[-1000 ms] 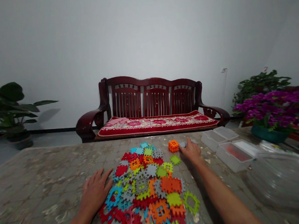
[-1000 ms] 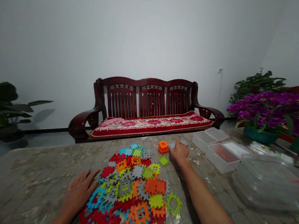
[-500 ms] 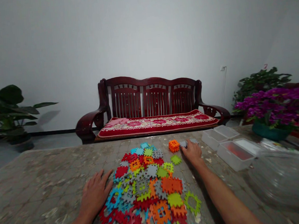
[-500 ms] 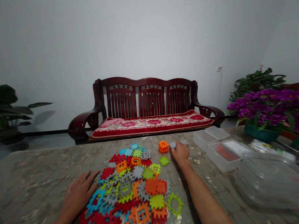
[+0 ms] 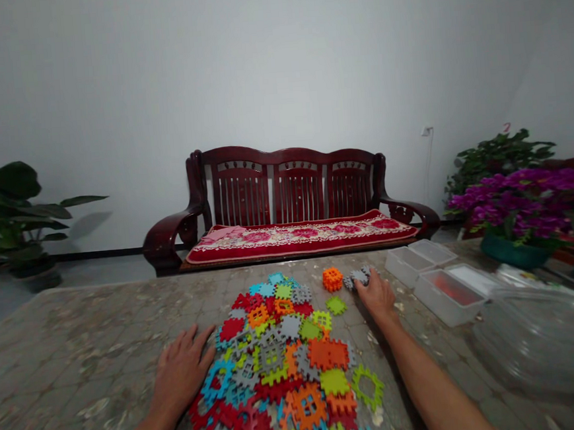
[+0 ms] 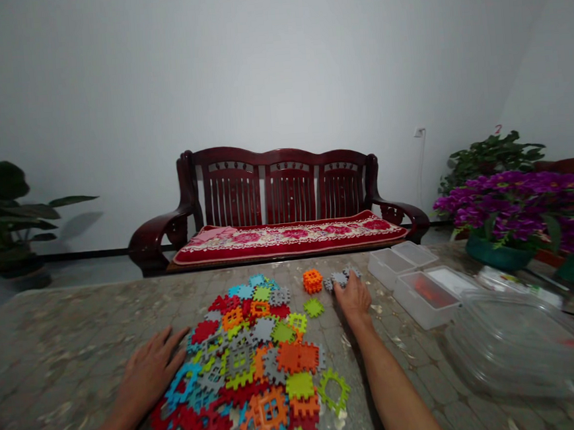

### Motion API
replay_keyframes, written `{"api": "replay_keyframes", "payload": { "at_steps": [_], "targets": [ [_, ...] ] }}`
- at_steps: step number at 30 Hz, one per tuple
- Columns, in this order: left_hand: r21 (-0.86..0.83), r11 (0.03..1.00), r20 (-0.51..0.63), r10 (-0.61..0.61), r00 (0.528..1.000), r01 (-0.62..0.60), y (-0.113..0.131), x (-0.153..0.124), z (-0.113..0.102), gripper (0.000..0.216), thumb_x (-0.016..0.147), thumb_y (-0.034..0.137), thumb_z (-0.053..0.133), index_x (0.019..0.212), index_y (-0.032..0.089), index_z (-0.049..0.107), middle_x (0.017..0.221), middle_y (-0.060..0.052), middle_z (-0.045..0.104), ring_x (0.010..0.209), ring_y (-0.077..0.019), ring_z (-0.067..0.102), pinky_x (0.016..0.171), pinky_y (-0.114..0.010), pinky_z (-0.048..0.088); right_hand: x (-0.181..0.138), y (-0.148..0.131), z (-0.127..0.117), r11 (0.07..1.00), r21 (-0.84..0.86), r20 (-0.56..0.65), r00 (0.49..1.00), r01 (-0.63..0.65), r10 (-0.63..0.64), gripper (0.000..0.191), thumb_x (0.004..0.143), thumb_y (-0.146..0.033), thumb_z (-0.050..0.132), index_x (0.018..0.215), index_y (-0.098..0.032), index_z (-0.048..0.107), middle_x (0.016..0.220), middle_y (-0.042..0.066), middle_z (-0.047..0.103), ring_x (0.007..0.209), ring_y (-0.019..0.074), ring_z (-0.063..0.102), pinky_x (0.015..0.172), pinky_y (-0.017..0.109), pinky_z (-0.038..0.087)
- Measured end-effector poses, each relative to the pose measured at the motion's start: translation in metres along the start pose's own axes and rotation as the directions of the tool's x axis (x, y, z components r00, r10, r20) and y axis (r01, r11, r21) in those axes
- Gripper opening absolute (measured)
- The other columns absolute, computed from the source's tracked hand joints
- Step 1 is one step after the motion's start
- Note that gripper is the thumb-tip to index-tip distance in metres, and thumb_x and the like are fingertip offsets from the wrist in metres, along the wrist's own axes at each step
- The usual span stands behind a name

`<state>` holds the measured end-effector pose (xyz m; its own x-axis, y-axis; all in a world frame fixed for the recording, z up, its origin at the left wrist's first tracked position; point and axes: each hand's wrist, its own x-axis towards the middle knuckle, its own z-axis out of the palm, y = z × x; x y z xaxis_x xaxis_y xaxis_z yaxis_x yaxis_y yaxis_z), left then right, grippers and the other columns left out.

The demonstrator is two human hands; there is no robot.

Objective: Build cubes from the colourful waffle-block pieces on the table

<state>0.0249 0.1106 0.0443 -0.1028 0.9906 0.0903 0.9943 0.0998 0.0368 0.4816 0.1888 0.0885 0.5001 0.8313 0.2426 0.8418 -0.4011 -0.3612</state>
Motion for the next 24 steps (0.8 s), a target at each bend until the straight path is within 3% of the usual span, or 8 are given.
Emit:
{"api": "replay_keyframes", "payload": {
  "at_steps": [13,24],
  "targets": [
    [0.030,1.000,0.042,-0.006,0.999,0.005,0.002,-0.001,-0.005,0.056,0.101,0.040,0.035,0.153,0.027,0.050,0.162,-0.015,0.046,0.151,-0.0319,0.040,0.123,-0.050,0.028,-0.003,-0.004,0.015,0.999,-0.007,0.056,0.998,-0.035,0.035,0.061,0.097,-0.050,0.052,0.149,-0.019,0.045,0.130,0.015,0.067,0.120,0.0307,0.063,0.094,0.039,0.049],
    [0.027,1.000,0.024,0.000,1.000,-0.001,0.003,-0.001,-0.005,0.054,0.101,0.039,0.038,0.152,0.028,0.053,0.160,-0.014,0.049,0.150,-0.0311,0.041,0.123,-0.050,0.028,-0.001,-0.016,0.018,0.999,-0.047,0.079,0.997,-0.009,0.012,0.087,0.088,-0.054,0.063,0.158,-0.011,0.033,0.137,0.022,0.061,0.127,0.0367,0.056,0.100,0.046,0.046]
  ]
}}
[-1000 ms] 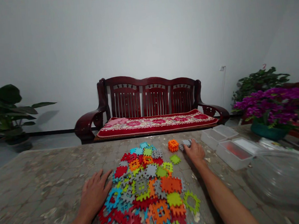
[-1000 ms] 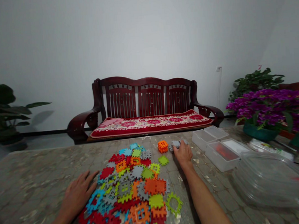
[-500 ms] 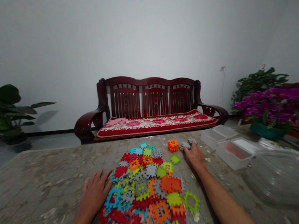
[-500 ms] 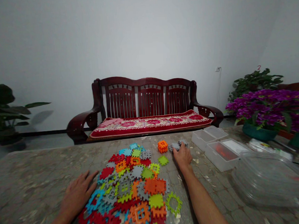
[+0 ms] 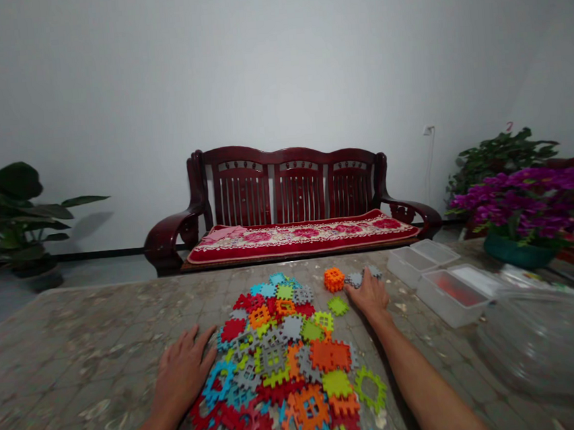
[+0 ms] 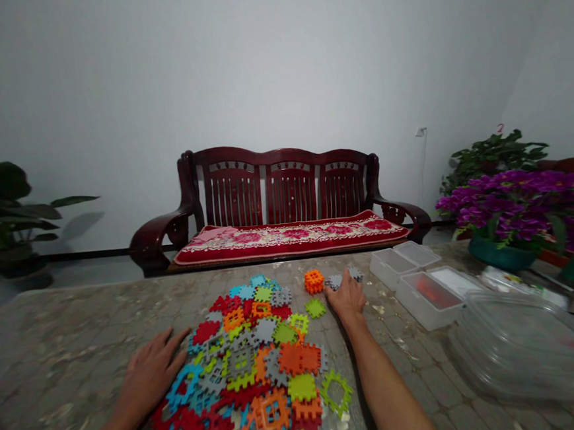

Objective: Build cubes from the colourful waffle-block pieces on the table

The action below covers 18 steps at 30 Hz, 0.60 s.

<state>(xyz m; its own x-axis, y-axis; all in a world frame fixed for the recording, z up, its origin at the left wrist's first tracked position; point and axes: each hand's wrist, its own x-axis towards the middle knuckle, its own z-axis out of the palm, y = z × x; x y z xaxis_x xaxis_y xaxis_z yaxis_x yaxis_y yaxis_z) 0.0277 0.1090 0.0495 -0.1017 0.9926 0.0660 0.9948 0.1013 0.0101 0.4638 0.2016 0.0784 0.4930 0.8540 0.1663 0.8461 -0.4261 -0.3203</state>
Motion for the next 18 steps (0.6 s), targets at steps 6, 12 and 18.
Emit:
{"api": "replay_keyframes", "payload": {
  "at_steps": [6,12,18],
  "targets": [
    [-0.028,1.000,-0.016,0.000,1.000,-0.001,-0.0012,0.0006,0.0014,0.053,0.100,0.040,0.040,0.150,0.027,0.055,0.159,-0.014,0.050,0.149,-0.0312,0.043,0.122,-0.050,0.029,0.0007,-0.0042,0.0057,1.000,-0.024,-0.016,1.000,0.008,-0.008,0.079,0.091,-0.045,0.060,0.158,-0.011,0.033,0.142,0.022,0.059,0.130,0.0350,0.055,0.103,0.045,0.044],
    [0.002,1.000,0.005,-0.006,1.000,0.006,0.0002,-0.0004,-0.0003,0.054,0.101,0.040,0.038,0.152,0.028,0.053,0.160,-0.013,0.048,0.150,-0.0308,0.042,0.122,-0.050,0.029,0.0033,-0.0060,0.0087,0.998,-0.055,-0.042,0.999,0.014,-0.016,0.072,0.093,-0.040,0.056,0.155,-0.009,0.037,0.136,0.022,0.064,0.126,0.0344,0.058,0.100,0.043,0.045],
    [0.016,1.000,0.017,-0.010,1.000,0.009,0.0027,-0.0020,-0.0058,0.055,0.102,0.039,0.034,0.152,0.028,0.052,0.160,-0.013,0.049,0.150,-0.0305,0.042,0.122,-0.050,0.030,0.0027,-0.0068,0.0070,0.998,-0.057,-0.029,0.999,0.030,-0.032,0.074,0.093,-0.041,0.056,0.156,-0.009,0.035,0.134,0.022,0.065,0.126,0.0333,0.059,0.100,0.041,0.046]
  ]
}}
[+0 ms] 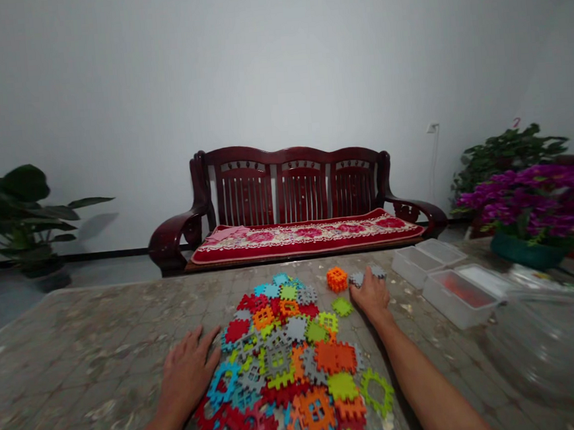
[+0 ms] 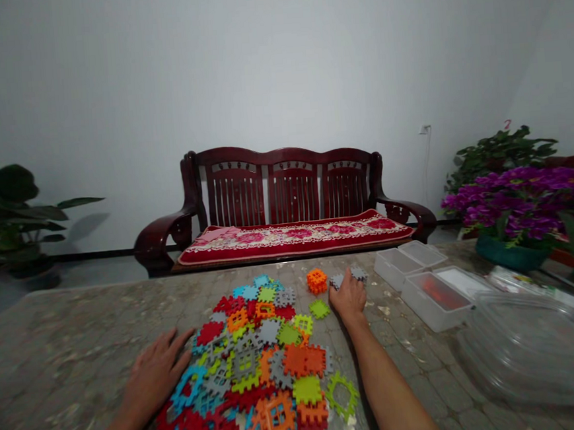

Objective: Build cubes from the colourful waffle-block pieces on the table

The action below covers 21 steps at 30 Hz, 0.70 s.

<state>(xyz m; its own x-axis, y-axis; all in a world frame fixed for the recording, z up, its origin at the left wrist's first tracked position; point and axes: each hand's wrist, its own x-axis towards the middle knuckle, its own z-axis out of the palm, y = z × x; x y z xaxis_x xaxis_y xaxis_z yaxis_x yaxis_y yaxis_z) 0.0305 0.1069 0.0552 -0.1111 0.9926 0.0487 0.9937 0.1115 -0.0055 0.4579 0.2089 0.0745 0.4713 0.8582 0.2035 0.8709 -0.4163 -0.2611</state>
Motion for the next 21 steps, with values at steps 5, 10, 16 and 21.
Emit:
{"api": "replay_keyframes", "payload": {
  "at_steps": [5,10,16,21],
  "targets": [
    [-0.011,1.000,-0.005,-0.004,1.000,0.004,0.000,0.001,0.001,0.054,0.102,0.039,0.036,0.152,0.028,0.053,0.160,-0.013,0.049,0.150,-0.0311,0.042,0.122,-0.050,0.030,0.000,0.002,-0.001,0.999,0.014,-0.003,0.999,0.034,-0.034,0.074,0.092,-0.038,0.058,0.155,-0.006,0.035,0.133,0.023,0.065,0.124,0.0340,0.059,0.100,0.041,0.046],
    [-0.027,1.000,-0.017,-0.005,1.000,0.004,-0.002,0.002,0.006,0.054,0.101,0.040,0.038,0.151,0.029,0.053,0.159,-0.013,0.050,0.149,-0.0315,0.043,0.122,-0.051,0.030,-0.002,0.015,0.002,0.996,0.067,-0.014,0.999,0.053,-0.053,0.079,0.087,-0.035,0.064,0.155,-0.008,0.034,0.136,0.020,0.063,0.124,0.0324,0.060,0.102,0.038,0.045],
    [-0.038,0.999,-0.035,0.014,0.999,-0.015,-0.003,0.003,0.007,0.056,0.100,0.041,0.036,0.151,0.027,0.054,0.158,-0.014,0.051,0.148,-0.0319,0.044,0.122,-0.051,0.030,-0.007,0.036,0.012,0.990,0.140,-0.058,0.998,0.030,-0.022,0.076,0.087,-0.031,0.063,0.154,-0.012,0.034,0.135,0.017,0.064,0.125,0.0295,0.060,0.103,0.035,0.043],
    [-0.071,0.997,-0.055,-0.009,0.998,0.005,-0.003,0.003,0.009,0.056,0.098,0.042,0.038,0.149,0.028,0.056,0.158,-0.013,0.051,0.148,-0.0317,0.044,0.121,-0.053,0.031,-0.004,0.037,0.012,0.984,0.176,-0.035,0.999,0.008,-0.001,0.076,0.089,-0.039,0.064,0.153,-0.012,0.033,0.129,0.016,0.067,0.119,0.0308,0.063,0.098,0.037,0.046]
  ]
}}
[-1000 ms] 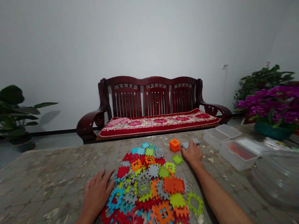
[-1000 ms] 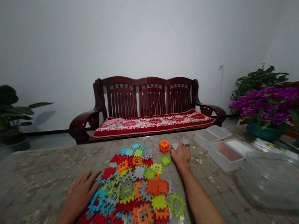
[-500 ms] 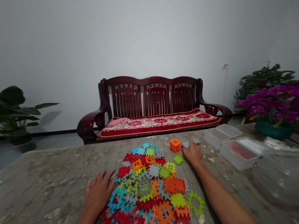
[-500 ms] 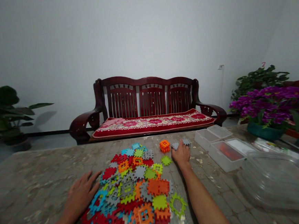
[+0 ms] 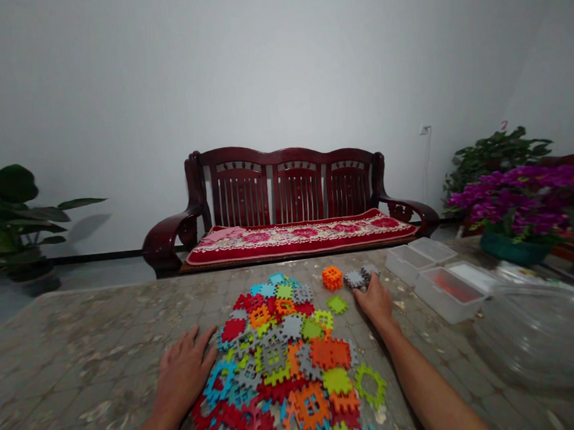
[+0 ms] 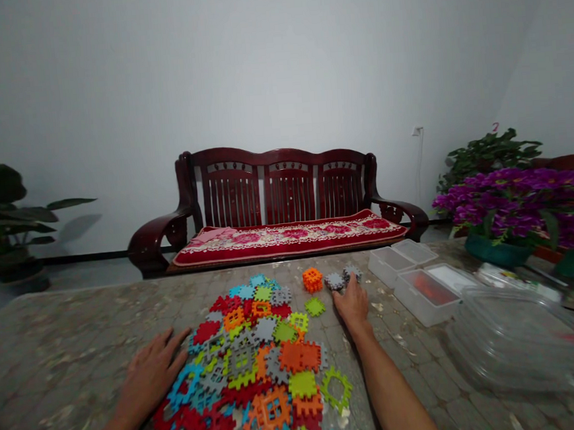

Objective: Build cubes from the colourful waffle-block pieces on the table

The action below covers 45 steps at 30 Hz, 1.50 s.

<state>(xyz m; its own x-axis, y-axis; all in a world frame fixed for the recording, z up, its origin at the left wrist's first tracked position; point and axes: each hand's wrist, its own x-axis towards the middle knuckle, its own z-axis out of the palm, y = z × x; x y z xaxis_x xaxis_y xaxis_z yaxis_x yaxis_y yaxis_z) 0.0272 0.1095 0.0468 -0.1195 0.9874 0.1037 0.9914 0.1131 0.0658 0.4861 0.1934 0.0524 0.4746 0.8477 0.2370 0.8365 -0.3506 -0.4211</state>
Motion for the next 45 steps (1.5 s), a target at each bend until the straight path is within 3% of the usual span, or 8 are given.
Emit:
{"api": "replay_keyframes", "payload": {
  "at_steps": [6,10,13,17,22,45],
  "targets": [
    [0.019,1.000,0.002,-0.002,1.000,0.002,0.0011,0.0001,0.0002,0.055,0.099,0.040,0.038,0.150,0.027,0.055,0.158,-0.013,0.051,0.147,-0.0317,0.045,0.122,-0.052,0.030,0.0025,-0.0055,-0.0012,0.999,-0.001,0.016,0.999,-0.034,0.034,0.073,0.090,-0.040,0.065,0.152,-0.017,0.037,0.125,0.014,0.069,0.116,0.0293,0.063,0.095,0.036,0.047],
    [0.032,0.999,0.023,0.005,1.000,-0.005,0.0013,-0.0001,-0.0024,0.055,0.100,0.040,0.036,0.151,0.028,0.054,0.158,-0.014,0.051,0.148,-0.0308,0.044,0.121,-0.051,0.031,0.0004,-0.0020,0.0001,0.997,0.081,-0.049,0.999,-0.002,0.006,0.069,0.087,-0.034,0.066,0.149,-0.016,0.041,0.125,0.011,0.069,0.118,0.0273,0.062,0.098,0.033,0.045],
    [0.038,0.999,0.036,0.021,0.999,-0.023,0.0015,-0.0007,-0.0042,0.056,0.100,0.040,0.035,0.152,0.027,0.053,0.159,-0.014,0.050,0.148,-0.0307,0.044,0.121,-0.051,0.030,-0.0013,-0.0005,0.0015,0.992,0.129,-0.085,0.996,0.001,0.010,0.057,0.087,-0.024,0.060,0.142,-0.015,0.048,0.120,0.009,0.070,0.114,0.0254,0.063,0.094,0.031,0.045],
    [0.012,1.000,0.019,0.004,1.000,-0.004,0.0019,-0.0011,-0.0042,0.055,0.099,0.041,0.038,0.149,0.027,0.056,0.158,-0.014,0.051,0.148,-0.0311,0.044,0.121,-0.052,0.030,-0.0008,-0.0032,0.0030,0.985,0.174,-0.034,0.999,-0.008,0.014,0.048,0.090,-0.018,0.049,0.138,-0.017,0.051,0.104,0.006,0.072,0.102,0.0232,0.067,0.085,0.029,0.045],
    [0.020,1.000,0.026,0.017,1.000,-0.017,0.0007,-0.0003,-0.0020,0.056,0.099,0.040,0.037,0.150,0.026,0.055,0.159,-0.015,0.050,0.148,-0.0312,0.044,0.122,-0.052,0.030,0.0006,-0.0033,0.0039,0.966,0.250,-0.003,0.998,0.065,-0.066,0.052,0.086,-0.011,0.046,0.137,-0.016,0.050,0.107,0.005,0.073,0.106,0.0223,0.066,0.090,0.029,0.045],
    [0.003,1.000,0.010,0.014,1.000,-0.014,0.0027,-0.0014,-0.0055,0.054,0.099,0.038,0.038,0.149,0.027,0.057,0.156,-0.014,0.053,0.147,-0.0320,0.046,0.121,-0.052,0.031,-0.0006,-0.0037,0.0033,0.954,0.288,0.049,0.993,0.086,-0.104,0.065,0.078,-0.003,0.045,0.141,-0.018,0.052,0.108,0.003,0.076,0.112,0.0211,0.065,0.096,0.028,0.046]
  ]
}}
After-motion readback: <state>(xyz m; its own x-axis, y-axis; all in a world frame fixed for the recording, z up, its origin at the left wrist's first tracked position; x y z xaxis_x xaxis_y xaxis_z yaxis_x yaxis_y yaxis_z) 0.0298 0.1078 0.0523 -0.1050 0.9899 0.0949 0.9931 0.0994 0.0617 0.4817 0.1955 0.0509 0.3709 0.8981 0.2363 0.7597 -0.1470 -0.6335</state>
